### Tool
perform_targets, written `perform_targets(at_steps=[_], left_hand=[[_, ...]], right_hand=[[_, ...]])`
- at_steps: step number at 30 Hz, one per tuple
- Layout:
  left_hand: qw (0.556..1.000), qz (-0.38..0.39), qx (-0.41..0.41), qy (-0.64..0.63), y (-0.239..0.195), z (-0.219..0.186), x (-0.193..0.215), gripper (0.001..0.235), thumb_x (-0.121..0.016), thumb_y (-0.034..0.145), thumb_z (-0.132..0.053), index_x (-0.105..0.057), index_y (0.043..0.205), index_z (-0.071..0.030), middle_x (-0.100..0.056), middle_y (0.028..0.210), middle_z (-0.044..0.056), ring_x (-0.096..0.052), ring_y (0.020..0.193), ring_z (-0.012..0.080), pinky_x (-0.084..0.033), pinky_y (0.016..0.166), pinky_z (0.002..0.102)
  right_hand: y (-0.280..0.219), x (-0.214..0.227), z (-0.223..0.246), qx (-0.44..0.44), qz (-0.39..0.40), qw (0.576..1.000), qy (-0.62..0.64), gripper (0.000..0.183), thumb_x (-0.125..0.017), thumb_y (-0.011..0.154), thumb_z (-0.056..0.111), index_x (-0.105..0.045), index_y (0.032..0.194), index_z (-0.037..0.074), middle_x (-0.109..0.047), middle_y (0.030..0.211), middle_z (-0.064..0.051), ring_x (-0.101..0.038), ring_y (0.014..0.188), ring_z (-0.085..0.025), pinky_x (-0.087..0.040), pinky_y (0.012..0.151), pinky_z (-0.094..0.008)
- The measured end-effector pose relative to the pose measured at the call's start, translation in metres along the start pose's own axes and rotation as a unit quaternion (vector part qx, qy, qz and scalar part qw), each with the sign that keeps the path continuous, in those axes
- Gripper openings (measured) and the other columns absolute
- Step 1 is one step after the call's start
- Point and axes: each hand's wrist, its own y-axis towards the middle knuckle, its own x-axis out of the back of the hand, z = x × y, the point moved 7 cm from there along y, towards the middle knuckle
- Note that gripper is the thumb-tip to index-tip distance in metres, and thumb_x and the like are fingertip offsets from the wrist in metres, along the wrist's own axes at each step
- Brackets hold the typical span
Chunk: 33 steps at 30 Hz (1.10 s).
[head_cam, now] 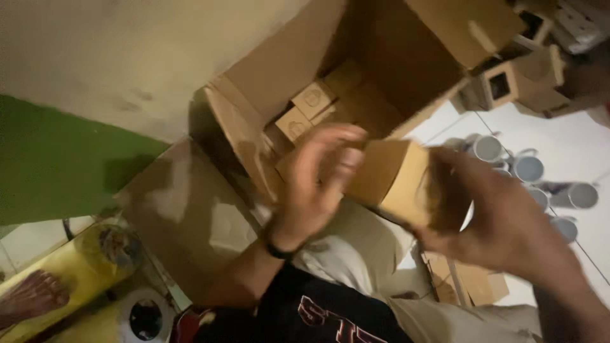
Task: The person folds cardboard boxes, places ceramic mugs inside them, and stacks the boxed mugs into a larger shipping carton on the floor.
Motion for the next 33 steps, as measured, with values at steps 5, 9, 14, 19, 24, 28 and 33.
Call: perform_targets(at_steps=[5, 9, 14, 19, 24, 28, 33], left_hand=[[0.889, -0.183, 0.040, 0.417, 0.001, 0.052, 0.142, 0.055, -0.068, 0.099, -0.035, -0.042, 0.135, -0.003, -0.051, 0.127, 0.020, -0.054, 0.107, 0.0350, -0.049, 0.089, 0.047], [0.888, -0.077, 0.249, 0.379, -0.001, 0.126, 0.176, 0.086, -0.065, 0.092, -0.016, -0.011, 0.158, -0.003, -0.034, 0.155, 0.024, -0.039, 0.134, 0.0448, -0.043, 0.102, 0.057], [0.881, -0.113, 0.313, 0.337, 0.013, 0.084, 0.165, 0.078, -0.049, 0.084, 0.004, -0.020, 0.157, 0.004, -0.037, 0.150, 0.040, -0.044, 0.133, 0.0566, -0.037, 0.108, 0.068], [0.843, -0.076, 0.405, 0.346, 0.013, 0.106, 0.183, 0.080, -0.050, 0.092, -0.002, -0.013, 0.162, -0.008, -0.040, 0.152, 0.032, -0.052, 0.129, 0.0503, -0.050, 0.097, 0.064], [0.827, -0.098, 0.425, 0.354, 0.011, 0.100, 0.182, 0.076, -0.048, 0.093, -0.006, -0.018, 0.163, -0.015, -0.041, 0.155, 0.025, -0.052, 0.128, 0.0491, -0.047, 0.096, 0.066], [0.825, -0.117, 0.431, 0.347, 0.011, 0.098, 0.186, 0.075, -0.049, 0.093, -0.008, -0.021, 0.162, -0.015, -0.046, 0.150, 0.029, -0.055, 0.123, 0.0526, -0.049, 0.093, 0.067], [0.848, -0.134, 0.358, 0.368, 0.009, 0.109, 0.185, 0.076, -0.049, 0.088, -0.006, -0.025, 0.159, -0.012, -0.056, 0.133, 0.037, -0.059, 0.109, 0.0604, -0.048, 0.087, 0.070]], right_hand=[[0.115, -0.012, 0.040, 0.015, 0.039, 0.982, 0.183, 0.099, -0.071, 0.064, 0.055, -0.047, 0.140, -0.003, -0.064, 0.134, -0.020, -0.069, 0.113, -0.030, -0.060, 0.088, -0.040], [0.210, -0.095, 0.069, -0.022, 0.138, 0.963, 0.231, 0.109, -0.073, 0.068, 0.054, -0.023, 0.154, 0.010, -0.054, 0.148, -0.018, -0.060, 0.126, -0.031, -0.053, 0.099, -0.044], [0.265, -0.221, 0.066, -0.051, 0.231, 0.946, 0.222, 0.108, -0.079, 0.067, 0.051, -0.024, 0.154, 0.020, -0.054, 0.147, -0.018, -0.060, 0.128, -0.034, -0.053, 0.103, -0.045], [0.283, -0.284, 0.046, 0.003, 0.250, 0.939, 0.238, 0.106, -0.085, 0.064, 0.058, -0.043, 0.152, 0.017, -0.058, 0.138, -0.032, -0.057, 0.130, -0.049, -0.045, 0.111, -0.056], [0.285, -0.287, 0.066, 0.065, 0.223, 0.900, 0.370, 0.093, -0.087, 0.071, 0.045, -0.050, 0.144, 0.001, -0.056, 0.136, -0.039, -0.054, 0.129, -0.054, -0.040, 0.113, -0.058], [0.319, -0.329, 0.043, -0.032, 0.273, 0.947, 0.164, 0.103, -0.085, 0.063, 0.070, -0.061, 0.137, 0.002, -0.065, 0.129, -0.031, -0.062, 0.122, -0.048, -0.051, 0.103, -0.057], [0.298, -0.324, 0.059, -0.057, 0.285, 0.951, 0.108, 0.078, -0.060, 0.081, 0.071, -0.053, 0.136, 0.016, -0.063, 0.122, -0.019, -0.064, 0.115, -0.039, -0.052, 0.092, -0.047]])
